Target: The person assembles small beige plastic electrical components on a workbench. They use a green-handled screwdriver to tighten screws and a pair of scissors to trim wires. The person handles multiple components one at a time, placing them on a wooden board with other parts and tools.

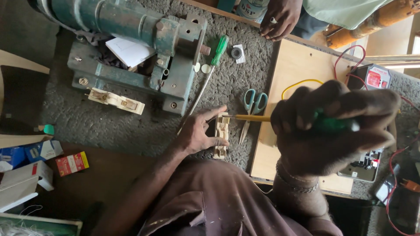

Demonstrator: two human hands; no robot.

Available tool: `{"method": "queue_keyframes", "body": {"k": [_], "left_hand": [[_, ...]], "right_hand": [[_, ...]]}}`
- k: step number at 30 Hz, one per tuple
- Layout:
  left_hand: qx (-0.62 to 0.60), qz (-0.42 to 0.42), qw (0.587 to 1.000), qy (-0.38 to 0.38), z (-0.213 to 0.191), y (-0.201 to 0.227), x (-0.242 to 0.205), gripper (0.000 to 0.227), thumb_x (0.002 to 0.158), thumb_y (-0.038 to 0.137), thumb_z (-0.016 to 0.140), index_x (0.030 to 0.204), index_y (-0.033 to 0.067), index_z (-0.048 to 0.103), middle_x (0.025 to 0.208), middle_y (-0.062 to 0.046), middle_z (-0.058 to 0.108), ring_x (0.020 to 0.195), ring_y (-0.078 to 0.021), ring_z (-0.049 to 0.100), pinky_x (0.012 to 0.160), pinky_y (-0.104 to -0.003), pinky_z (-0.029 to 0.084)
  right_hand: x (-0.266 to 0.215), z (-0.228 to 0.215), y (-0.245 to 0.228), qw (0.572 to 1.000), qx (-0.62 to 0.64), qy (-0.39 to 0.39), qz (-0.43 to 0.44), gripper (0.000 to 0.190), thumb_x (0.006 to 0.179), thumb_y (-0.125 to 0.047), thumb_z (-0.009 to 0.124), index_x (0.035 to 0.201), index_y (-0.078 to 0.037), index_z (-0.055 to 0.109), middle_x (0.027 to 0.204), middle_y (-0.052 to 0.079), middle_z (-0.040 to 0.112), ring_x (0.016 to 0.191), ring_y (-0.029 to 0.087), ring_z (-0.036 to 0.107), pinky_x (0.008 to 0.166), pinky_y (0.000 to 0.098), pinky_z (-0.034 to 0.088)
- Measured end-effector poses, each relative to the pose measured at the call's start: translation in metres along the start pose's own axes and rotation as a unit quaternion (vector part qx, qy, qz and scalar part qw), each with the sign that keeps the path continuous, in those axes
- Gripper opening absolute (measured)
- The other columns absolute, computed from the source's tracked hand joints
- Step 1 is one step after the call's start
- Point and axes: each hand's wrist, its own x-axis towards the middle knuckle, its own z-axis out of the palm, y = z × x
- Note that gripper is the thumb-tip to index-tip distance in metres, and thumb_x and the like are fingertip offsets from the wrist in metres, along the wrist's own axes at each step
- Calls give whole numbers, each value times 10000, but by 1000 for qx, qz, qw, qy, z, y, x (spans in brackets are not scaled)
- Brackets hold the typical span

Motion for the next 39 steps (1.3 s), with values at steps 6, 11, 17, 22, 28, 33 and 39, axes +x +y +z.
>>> {"method": "queue_keyframes", "body": {"k": [6,11,17,22,28,33,39], "left_hand": [[42,100,994,13,6,-24,4,834,707,432,929,1404,98,616,1495,-119,611,1374,-259,596,1140,-399,500],[47,96,994,10,8,-30,6,820,692,450,919,1380,109,633,1479,-104,614,1361,-259,588,1123,-410,492],[34,80,996,6,5,-25,5,795,686,442,920,1364,131,645,1478,-81,619,1366,-249,590,1105,-401,513],[43,104,994,14,4,-25,7,790,693,429,931,1365,127,646,1477,-84,626,1372,-250,594,1139,-410,494],[49,92,994,8,5,-27,8,795,691,432,929,1368,127,645,1474,-74,625,1370,-240,590,1144,-406,478],[42,77,996,4,5,-27,8,802,679,443,923,1365,131,647,1477,-72,623,1371,-239,584,1134,-404,484],[46,113,992,11,5,-25,6,830,696,454,931,1391,118,627,1495,-85,602,1375,-253,591,1143,-406,487]], "right_hand": [[-11,3,-9,995,87,-2,54,502,1023,-586,479,1065,-88,429,615,78,452,362,90,355,347,308,331],[-16,-8,15,996,71,-28,55,471,1000,-570,555,1038,-120,421,631,55,446,383,90,367,331,300,348],[-23,-12,22,990,107,-49,81,448,1078,-519,600,1067,-108,420,720,82,454,496,120,394,420,287,362],[-23,-11,21,992,95,-24,83,456,1043,-542,579,1090,-117,418,681,69,456,457,86,400,394,266,358],[-26,-15,22,991,95,-37,90,453,1079,-533,568,1077,-107,412,719,87,447,494,128,385,426,300,363],[-25,-7,23,991,103,-51,75,434,1064,-531,536,1086,-115,413,677,79,441,440,128,394,395,309,397],[-26,16,9,996,26,-81,14,369,1090,-454,494,1054,-97,408,694,87,473,464,188,479,418,345,479]]}}
